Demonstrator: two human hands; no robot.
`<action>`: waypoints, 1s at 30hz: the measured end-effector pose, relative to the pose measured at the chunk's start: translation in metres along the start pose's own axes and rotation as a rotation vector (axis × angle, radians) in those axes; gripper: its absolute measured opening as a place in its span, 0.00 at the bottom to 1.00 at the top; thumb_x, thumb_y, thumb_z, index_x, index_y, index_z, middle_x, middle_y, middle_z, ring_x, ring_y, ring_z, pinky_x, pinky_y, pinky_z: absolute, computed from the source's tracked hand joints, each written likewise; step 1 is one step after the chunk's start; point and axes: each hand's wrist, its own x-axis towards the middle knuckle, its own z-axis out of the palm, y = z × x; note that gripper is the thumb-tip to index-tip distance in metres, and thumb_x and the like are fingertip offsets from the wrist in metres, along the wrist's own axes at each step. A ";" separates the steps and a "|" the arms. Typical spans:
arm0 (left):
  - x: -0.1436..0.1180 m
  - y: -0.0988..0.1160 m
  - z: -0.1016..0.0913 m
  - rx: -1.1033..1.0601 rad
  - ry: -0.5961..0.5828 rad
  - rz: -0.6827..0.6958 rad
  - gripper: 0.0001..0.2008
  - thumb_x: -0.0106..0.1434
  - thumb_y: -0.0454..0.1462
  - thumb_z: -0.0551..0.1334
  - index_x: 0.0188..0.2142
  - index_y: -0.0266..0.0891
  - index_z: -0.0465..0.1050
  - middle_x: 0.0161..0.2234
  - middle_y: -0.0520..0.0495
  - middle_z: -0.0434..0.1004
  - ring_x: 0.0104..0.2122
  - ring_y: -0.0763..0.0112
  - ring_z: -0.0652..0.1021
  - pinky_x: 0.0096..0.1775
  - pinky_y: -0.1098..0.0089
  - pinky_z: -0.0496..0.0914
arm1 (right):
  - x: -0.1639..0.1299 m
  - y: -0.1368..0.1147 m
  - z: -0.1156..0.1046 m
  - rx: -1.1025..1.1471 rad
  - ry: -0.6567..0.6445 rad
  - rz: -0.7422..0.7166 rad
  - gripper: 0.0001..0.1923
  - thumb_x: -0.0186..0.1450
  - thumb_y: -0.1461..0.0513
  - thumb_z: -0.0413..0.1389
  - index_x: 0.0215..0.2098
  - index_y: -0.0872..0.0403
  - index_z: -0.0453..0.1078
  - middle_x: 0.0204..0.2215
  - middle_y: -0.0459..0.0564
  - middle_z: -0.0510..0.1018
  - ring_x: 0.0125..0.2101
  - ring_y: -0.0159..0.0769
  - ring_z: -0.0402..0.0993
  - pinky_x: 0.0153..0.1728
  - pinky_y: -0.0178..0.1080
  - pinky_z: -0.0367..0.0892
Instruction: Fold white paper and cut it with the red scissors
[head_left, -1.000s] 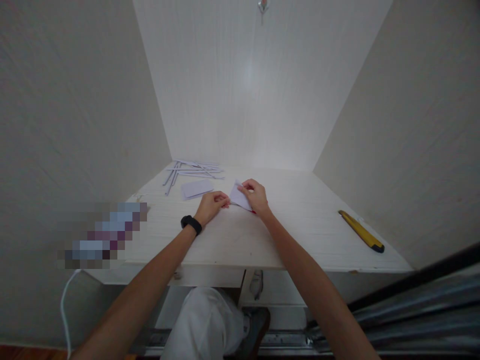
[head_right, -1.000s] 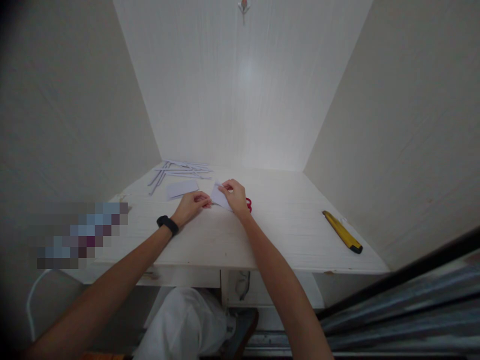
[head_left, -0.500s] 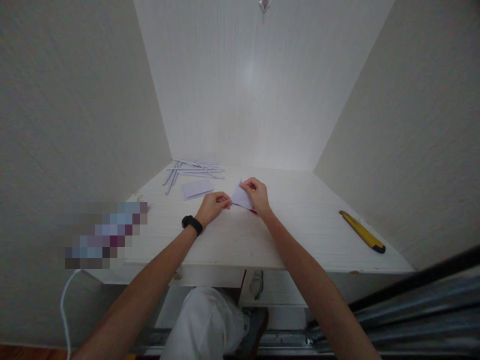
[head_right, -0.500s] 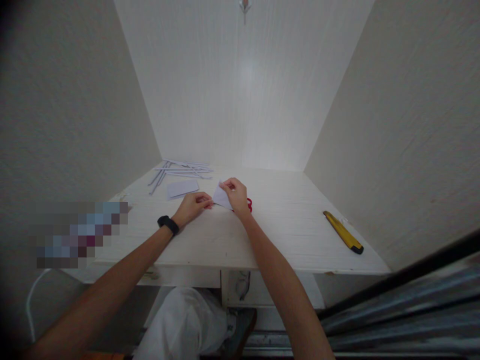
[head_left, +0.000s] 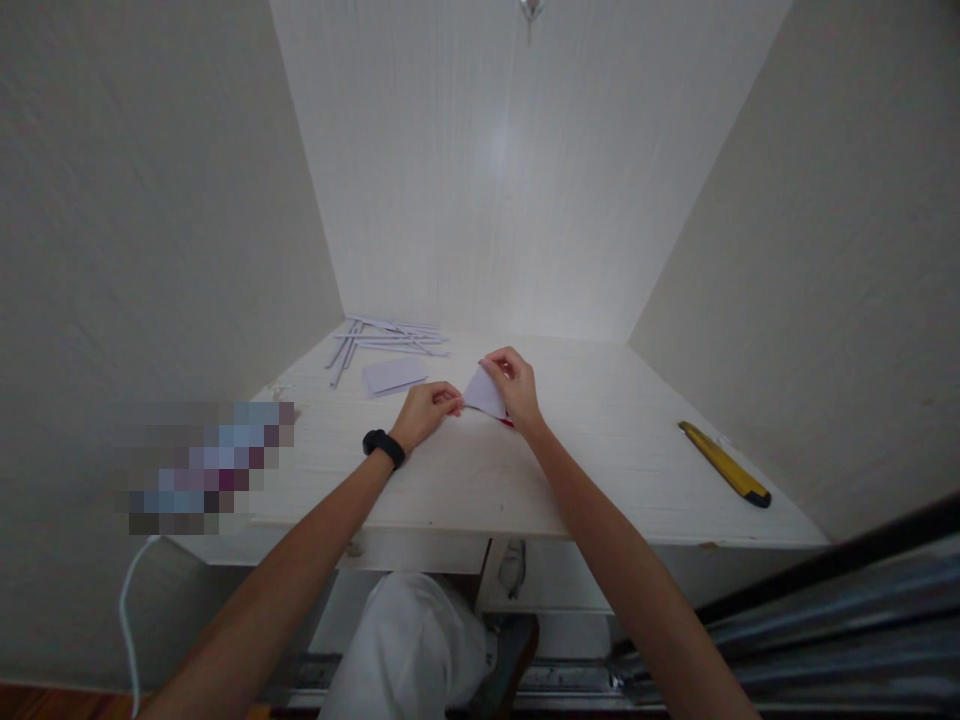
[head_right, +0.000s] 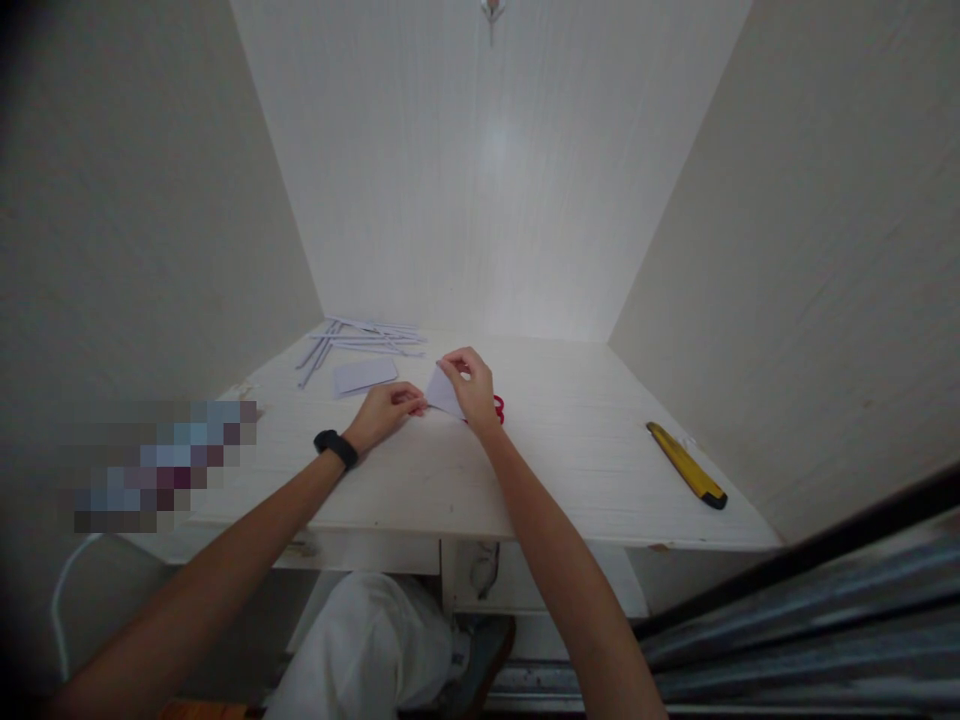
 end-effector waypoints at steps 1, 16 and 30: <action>0.000 0.000 0.000 -0.013 0.007 0.005 0.04 0.55 0.35 0.65 0.25 0.37 0.74 0.22 0.50 0.77 0.25 0.68 0.77 0.33 0.69 0.70 | 0.000 -0.001 0.000 0.000 -0.012 -0.008 0.09 0.61 0.56 0.55 0.29 0.53 0.69 0.31 0.48 0.74 0.35 0.36 0.71 0.39 0.37 0.66; 0.009 -0.017 -0.005 -0.123 0.093 -0.067 0.10 0.64 0.40 0.60 0.39 0.34 0.72 0.36 0.48 0.76 0.33 0.70 0.77 0.36 0.64 0.74 | 0.002 0.018 -0.003 -0.237 -0.145 0.117 0.09 0.66 0.59 0.55 0.36 0.58 0.71 0.34 0.48 0.76 0.34 0.34 0.74 0.37 0.42 0.70; 0.008 -0.017 -0.008 -0.208 0.134 -0.108 0.13 0.64 0.40 0.60 0.45 0.35 0.70 0.42 0.45 0.75 0.37 0.67 0.77 0.39 0.61 0.74 | 0.004 0.025 -0.005 -0.315 -0.198 0.191 0.13 0.68 0.59 0.54 0.48 0.57 0.68 0.44 0.52 0.74 0.40 0.38 0.74 0.40 0.45 0.72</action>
